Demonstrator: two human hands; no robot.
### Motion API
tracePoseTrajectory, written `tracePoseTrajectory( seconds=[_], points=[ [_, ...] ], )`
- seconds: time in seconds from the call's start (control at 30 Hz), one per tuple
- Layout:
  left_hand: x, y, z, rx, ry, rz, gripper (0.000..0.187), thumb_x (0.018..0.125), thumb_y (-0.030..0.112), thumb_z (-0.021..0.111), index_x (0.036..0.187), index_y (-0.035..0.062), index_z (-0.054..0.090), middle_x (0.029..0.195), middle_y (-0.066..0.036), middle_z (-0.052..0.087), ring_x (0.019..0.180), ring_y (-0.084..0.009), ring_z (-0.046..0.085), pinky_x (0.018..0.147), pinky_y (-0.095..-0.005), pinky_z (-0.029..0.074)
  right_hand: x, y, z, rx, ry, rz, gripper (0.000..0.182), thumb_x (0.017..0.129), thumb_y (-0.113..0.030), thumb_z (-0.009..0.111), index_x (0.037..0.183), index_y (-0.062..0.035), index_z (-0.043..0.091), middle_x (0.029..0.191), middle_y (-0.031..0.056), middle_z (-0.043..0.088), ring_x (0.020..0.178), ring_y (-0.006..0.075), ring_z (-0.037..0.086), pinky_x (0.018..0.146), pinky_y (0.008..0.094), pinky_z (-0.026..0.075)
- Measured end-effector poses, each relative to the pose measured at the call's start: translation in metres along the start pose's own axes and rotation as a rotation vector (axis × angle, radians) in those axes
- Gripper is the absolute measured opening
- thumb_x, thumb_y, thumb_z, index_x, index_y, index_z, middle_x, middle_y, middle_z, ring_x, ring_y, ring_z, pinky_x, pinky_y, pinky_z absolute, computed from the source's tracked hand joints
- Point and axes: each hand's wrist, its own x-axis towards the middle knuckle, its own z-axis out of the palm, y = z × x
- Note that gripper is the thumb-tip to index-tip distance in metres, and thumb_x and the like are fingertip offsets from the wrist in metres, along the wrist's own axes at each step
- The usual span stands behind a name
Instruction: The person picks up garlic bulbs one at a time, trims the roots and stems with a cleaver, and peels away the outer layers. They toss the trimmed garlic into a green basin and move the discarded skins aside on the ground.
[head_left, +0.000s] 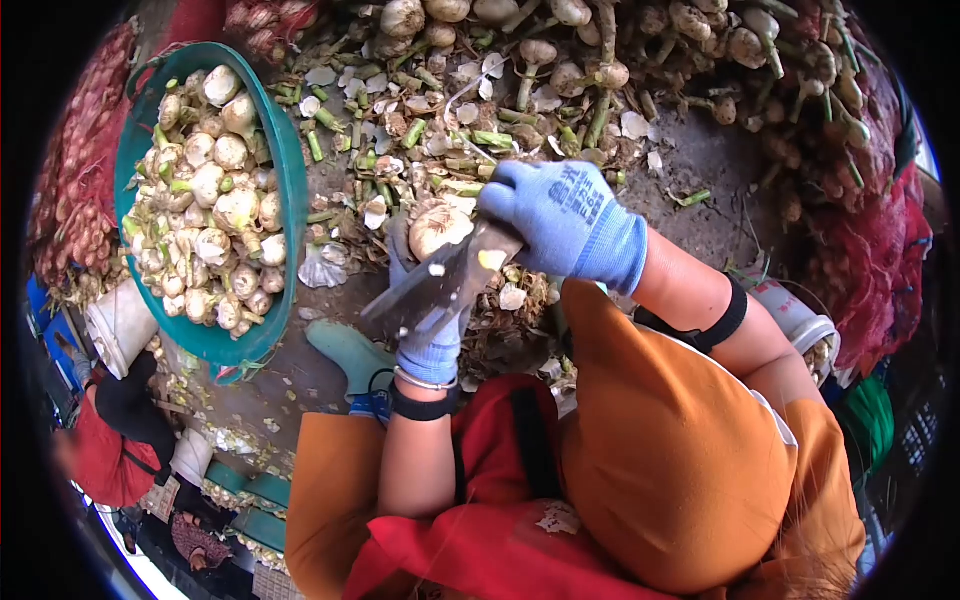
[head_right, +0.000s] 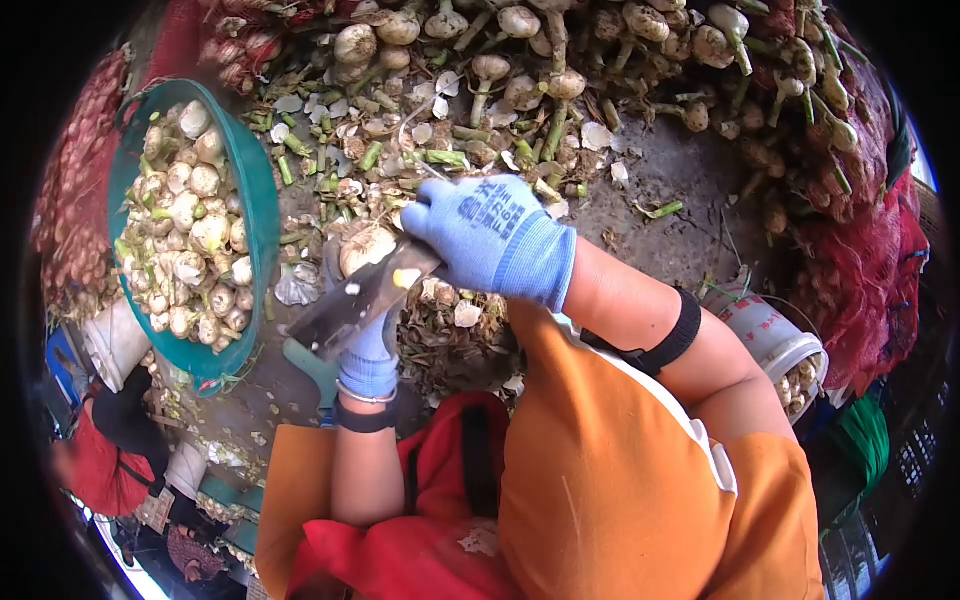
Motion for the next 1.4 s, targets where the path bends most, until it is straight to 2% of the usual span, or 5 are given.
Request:
tracePoseTrajectory(
  seconds=[0.47,0.67,0.8,1.23,1.4],
  points=[
    [0.004,-0.03,0.006,-0.099,0.017,-0.079,0.073,0.082,0.016,0.077,0.14,0.0003,0.037,0.121,-0.013,0.056,0.105,-0.021,0.062,0.087,-0.0334,0.054,0.016,0.053,0.049,1.192,-0.062,0.289,0.034,0.084,-0.03,0.071,0.102,-0.0012,0.067,0.077,0.0024,0.066,0.064,0.0127,0.061,0.056,0.0268,0.05],
    [0.019,0.009,-0.014,0.04,0.239,-0.176,0.03,0.096,0.023,0.058,0.118,0.0038,0.056,0.097,-0.004,0.062,0.073,-0.0096,0.058,0.055,-0.0226,0.044,0.026,0.062,0.018,0.191,-0.256,0.295,0.028,0.078,-0.03,0.064,0.092,-0.0057,0.067,0.085,0.0161,0.067,0.083,0.0377,0.067,0.075,0.0464,0.053],
    [0.03,0.032,-0.105,-1.067,-0.258,0.027,0.028,0.095,0.026,0.06,0.114,0.0051,0.059,0.105,-0.006,0.061,0.078,-0.0109,0.055,0.064,-0.0238,0.046,0.045,0.081,0.004,0.23,-0.108,0.39,0.029,0.079,-0.029,0.063,0.095,-0.0059,0.069,0.094,0.017,0.067,0.09,0.0352,0.067,0.08,0.0428,0.053],
    [0.053,-0.043,-0.008,-0.346,0.042,-0.228,0.041,0.093,0.022,0.061,0.13,0.0072,0.05,0.114,-0.008,0.062,0.097,-0.0194,0.064,0.082,-0.0341,0.054,0.045,0.064,0.031,0.91,0.054,0.442,0.032,0.086,-0.026,0.071,0.107,-0.0023,0.066,0.083,0.0014,0.069,0.071,0.0084,0.064,0.065,0.0264,0.052],
    [0.05,-0.035,-0.011,-0.344,0.211,-0.167,0.039,0.085,0.003,0.069,0.12,0.0015,0.052,0.111,-0.01,0.06,0.098,-0.0198,0.063,0.088,-0.031,0.053,0.032,0.037,-0.011,0.284,0.301,0.049,0.033,0.078,-0.029,0.071,0.101,-0.0069,0.064,0.097,0.0136,0.062,0.086,0.0366,0.063,0.075,0.0409,0.052]
  ],
)
